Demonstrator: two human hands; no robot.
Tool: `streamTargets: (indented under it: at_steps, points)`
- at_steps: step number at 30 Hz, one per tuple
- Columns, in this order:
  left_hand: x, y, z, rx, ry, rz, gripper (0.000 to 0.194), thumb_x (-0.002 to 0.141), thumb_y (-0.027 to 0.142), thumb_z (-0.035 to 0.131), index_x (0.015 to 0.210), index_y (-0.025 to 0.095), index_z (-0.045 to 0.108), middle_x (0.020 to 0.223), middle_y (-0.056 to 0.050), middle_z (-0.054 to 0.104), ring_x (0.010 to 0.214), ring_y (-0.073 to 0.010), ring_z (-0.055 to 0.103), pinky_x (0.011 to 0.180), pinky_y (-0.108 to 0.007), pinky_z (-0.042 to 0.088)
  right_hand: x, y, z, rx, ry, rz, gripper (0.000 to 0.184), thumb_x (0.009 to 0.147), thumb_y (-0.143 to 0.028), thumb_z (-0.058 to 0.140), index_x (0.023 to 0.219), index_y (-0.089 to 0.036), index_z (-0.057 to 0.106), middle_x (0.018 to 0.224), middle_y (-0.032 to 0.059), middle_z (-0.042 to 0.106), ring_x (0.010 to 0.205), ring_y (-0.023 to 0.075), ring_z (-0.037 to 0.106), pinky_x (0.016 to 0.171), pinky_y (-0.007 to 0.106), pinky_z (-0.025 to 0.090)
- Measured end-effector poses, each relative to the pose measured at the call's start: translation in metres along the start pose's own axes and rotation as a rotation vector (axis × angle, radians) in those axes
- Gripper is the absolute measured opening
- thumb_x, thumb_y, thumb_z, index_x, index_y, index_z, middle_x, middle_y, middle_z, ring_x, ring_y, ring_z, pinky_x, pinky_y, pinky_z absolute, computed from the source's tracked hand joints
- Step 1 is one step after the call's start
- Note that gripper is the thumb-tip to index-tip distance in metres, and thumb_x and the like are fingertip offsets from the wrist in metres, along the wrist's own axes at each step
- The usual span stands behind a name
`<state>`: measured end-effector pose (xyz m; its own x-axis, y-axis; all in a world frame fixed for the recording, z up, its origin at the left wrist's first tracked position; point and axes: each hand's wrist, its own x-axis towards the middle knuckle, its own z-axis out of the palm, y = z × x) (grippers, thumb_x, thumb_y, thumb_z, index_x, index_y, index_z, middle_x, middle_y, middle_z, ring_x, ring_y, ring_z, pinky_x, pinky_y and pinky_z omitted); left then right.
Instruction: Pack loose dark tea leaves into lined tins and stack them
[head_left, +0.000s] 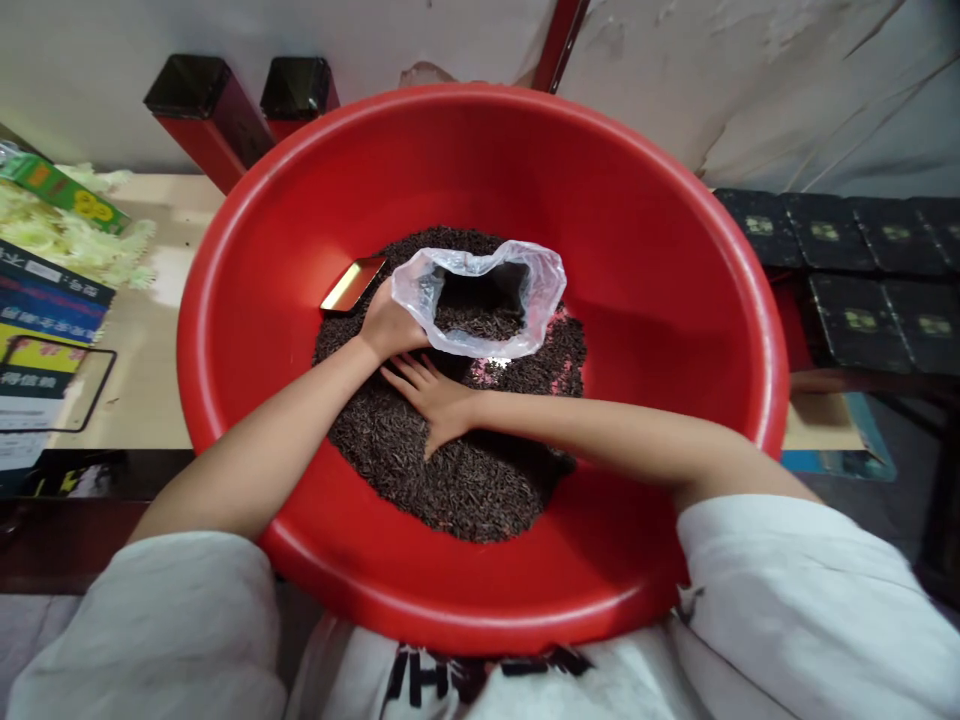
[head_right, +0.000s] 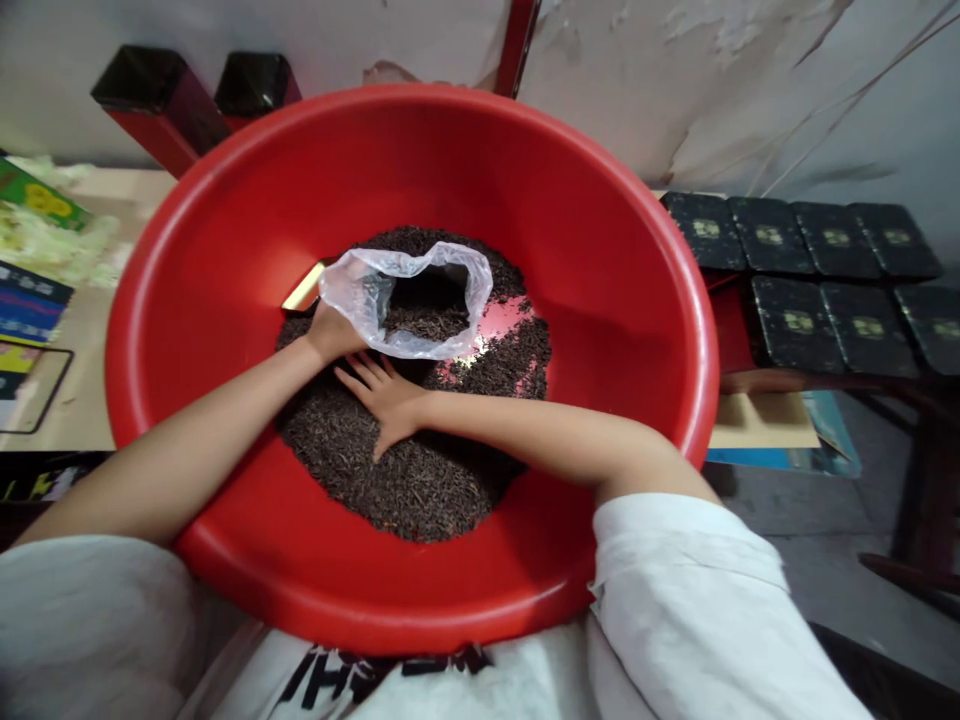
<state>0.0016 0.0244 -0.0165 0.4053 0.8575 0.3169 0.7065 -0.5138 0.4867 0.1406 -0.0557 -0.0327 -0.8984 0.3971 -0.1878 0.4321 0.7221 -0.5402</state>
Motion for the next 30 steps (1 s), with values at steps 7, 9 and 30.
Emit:
streamTargets:
  at_steps: [7,9,30]
  points:
    - [0.002,0.008,-0.004,0.164,-0.014,0.064,0.074,0.073,0.063,0.048,0.122,0.007,0.047,0.123,-0.022,0.057,0.126,-0.0389,0.044,0.113,-0.050,0.024,0.025,0.001,-0.009,-0.018,0.038,-0.080,0.100,0.049,-0.047,0.083,0.131,-0.004,0.047,0.144,0.0232,0.037,0.133,0.0381,0.032,0.112,0.049,0.025]
    - [0.002,0.006,-0.003,0.160,0.018,0.088,0.078,0.070,0.063,0.052,0.123,0.007,0.047,0.127,-0.022,0.055,0.127,-0.0377,0.044,0.113,-0.047,0.026,0.018,-0.004,-0.009,-0.006,0.030,-0.049,0.087,0.052,-0.038,0.081,0.126,-0.003,0.051,0.137,0.0223,0.045,0.124,0.0359,0.043,0.107,0.046,0.034]
    - [0.005,0.010,-0.007,0.122,0.041,0.100,0.081,0.067,0.074,0.052,0.117,0.010,0.050,0.120,-0.020,0.059,0.124,-0.0386,0.046,0.113,-0.049,0.027,-0.089,-0.065,-0.090,1.186,0.101,0.141,0.033,0.057,-0.027,0.079,0.077,-0.016,0.055,0.070,-0.0038,0.058,0.066,0.0090,0.055,0.067,0.024,0.049]
